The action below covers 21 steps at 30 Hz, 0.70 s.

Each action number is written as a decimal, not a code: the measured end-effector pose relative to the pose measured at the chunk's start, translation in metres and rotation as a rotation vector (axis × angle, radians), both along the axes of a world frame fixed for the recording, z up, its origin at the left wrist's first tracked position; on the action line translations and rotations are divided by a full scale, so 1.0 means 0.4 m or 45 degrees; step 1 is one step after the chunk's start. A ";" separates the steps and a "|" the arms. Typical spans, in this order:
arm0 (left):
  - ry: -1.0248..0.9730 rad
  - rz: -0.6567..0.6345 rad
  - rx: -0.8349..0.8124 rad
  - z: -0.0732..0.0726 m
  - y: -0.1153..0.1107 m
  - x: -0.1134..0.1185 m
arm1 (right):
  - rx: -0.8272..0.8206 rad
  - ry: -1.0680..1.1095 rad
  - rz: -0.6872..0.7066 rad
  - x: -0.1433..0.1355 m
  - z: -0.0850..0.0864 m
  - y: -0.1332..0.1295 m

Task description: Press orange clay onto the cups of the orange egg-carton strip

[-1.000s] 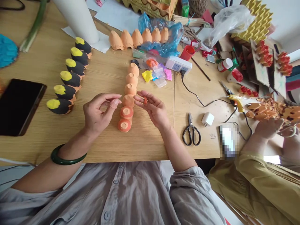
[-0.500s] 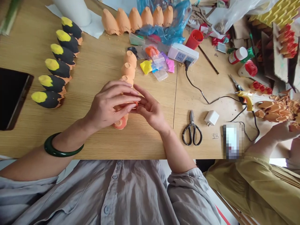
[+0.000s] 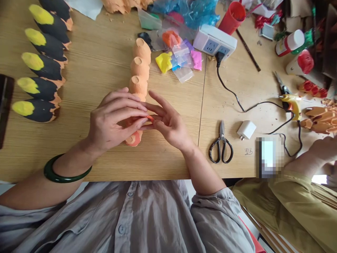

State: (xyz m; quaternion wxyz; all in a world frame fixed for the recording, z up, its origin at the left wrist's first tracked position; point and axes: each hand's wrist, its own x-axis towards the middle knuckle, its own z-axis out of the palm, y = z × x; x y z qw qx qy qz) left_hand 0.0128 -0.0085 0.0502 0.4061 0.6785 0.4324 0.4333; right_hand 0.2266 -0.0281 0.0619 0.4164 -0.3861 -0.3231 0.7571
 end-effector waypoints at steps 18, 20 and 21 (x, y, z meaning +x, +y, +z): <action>0.132 0.046 0.362 -0.021 -0.013 -0.015 | 0.155 -0.268 -0.145 -0.025 0.008 -0.008; 0.191 0.040 0.427 -0.019 -0.010 -0.017 | 0.180 -0.237 -0.103 -0.022 -0.003 -0.005; 0.219 0.041 0.507 -0.020 -0.009 -0.017 | 0.189 -0.227 -0.074 -0.021 -0.009 -0.003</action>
